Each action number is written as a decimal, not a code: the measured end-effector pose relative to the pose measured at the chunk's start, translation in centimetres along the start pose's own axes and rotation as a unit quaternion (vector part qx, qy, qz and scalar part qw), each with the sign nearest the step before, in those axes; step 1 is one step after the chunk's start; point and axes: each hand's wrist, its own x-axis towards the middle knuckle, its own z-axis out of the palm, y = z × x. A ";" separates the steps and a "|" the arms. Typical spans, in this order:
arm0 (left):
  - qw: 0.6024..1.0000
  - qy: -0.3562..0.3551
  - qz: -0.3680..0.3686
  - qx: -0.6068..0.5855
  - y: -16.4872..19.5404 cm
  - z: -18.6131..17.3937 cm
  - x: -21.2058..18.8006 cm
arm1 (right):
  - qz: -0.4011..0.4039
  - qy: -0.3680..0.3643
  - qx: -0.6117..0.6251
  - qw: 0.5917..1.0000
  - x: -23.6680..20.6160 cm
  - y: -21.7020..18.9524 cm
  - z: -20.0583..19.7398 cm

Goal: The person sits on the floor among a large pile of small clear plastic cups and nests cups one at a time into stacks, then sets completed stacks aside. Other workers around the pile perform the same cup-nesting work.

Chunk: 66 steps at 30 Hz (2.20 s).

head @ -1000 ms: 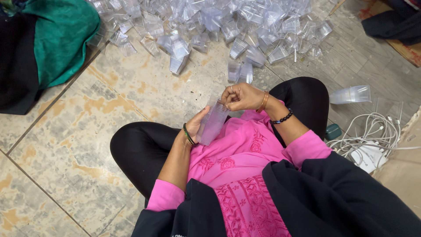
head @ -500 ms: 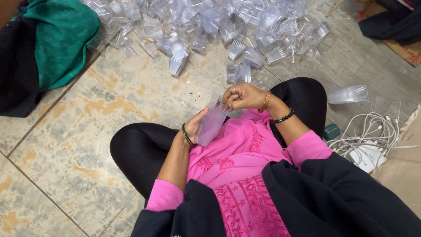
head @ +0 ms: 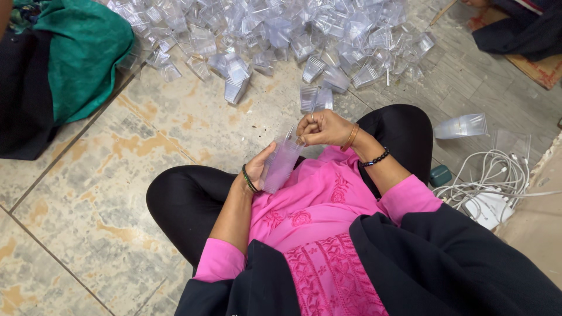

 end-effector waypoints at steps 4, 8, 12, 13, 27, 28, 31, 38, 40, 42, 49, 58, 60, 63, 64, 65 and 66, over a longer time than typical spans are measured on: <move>1.000 0.006 0.006 -0.004 0.1 0.0 -0.2 | -0.074 0.042 0.029 0.996 0.6 1.5 -0.9; 0.999 -0.022 0.025 -0.005 0.4 0.8 -0.6 | -0.099 0.127 0.038 0.986 0.7 2.6 -2.2; 0.999 -0.022 0.041 0.009 0.5 1.2 -0.6 | -0.080 0.129 0.066 0.986 0.1 2.4 -2.9; 0.999 -0.027 0.040 0.010 0.5 1.2 -0.6 | -0.073 0.124 0.066 0.987 -0.2 2.3 -2.9; 0.998 -0.005 0.065 -0.006 -0.1 0.1 -0.1 | -0.075 0.066 0.073 0.992 -0.4 1.7 -2.6; 0.997 -0.009 0.073 -0.008 -0.2 0.2 -0.1 | -0.069 0.068 0.073 0.993 -0.5 1.5 -2.5; 0.999 -0.018 0.034 0.031 -0.3 0.6 0.1 | -0.038 0.047 0.047 0.997 -0.9 0.8 -1.9; 0.975 -0.011 0.045 0.219 -0.7 1.8 0.5 | 0.013 -0.030 -0.002 0.999 -0.9 0.4 -1.0; 0.965 0.025 0.018 0.259 -0.9 1.7 0.3 | 0.016 -0.037 0.008 0.999 -1.1 0.6 -0.7; 0.980 -0.020 -0.011 0.199 -1.2 1.5 0.0 | -0.010 -0.032 0.027 0.999 -1.3 0.8 -0.1; 0.996 -0.084 -0.012 -0.034 -1.8 1.1 0.5 | -0.043 -0.016 0.021 0.999 -2.0 0.4 1.1; 0.999 -0.042 -0.008 0.012 -2.7 1.4 0.8 | -0.045 -0.020 0.086 0.995 -2.8 0.9 -0.1; 0.999 -0.049 0.001 -0.005 -2.9 1.4 0.9 | -0.036 0.027 0.083 0.995 -2.8 1.1 -1.1; 0.998 -0.053 0.013 -0.022 -2.9 1.2 1.0 | -0.043 0.083 0.085 0.992 -2.8 1.3 -2.4; 0.998 -0.053 0.017 -0.026 -2.8 1.0 1.0 | -0.048 0.100 0.087 0.990 -2.9 1.3 -2.7; 0.998 -0.050 0.012 -0.027 -2.8 0.9 1.0 | -0.065 0.129 0.063 0.988 -3.0 1.3 -3.0; 0.998 -0.047 0.007 -0.028 -2.7 0.7 1.0 | -0.083 0.157 0.039 0.983 -3.1 1.3 -3.1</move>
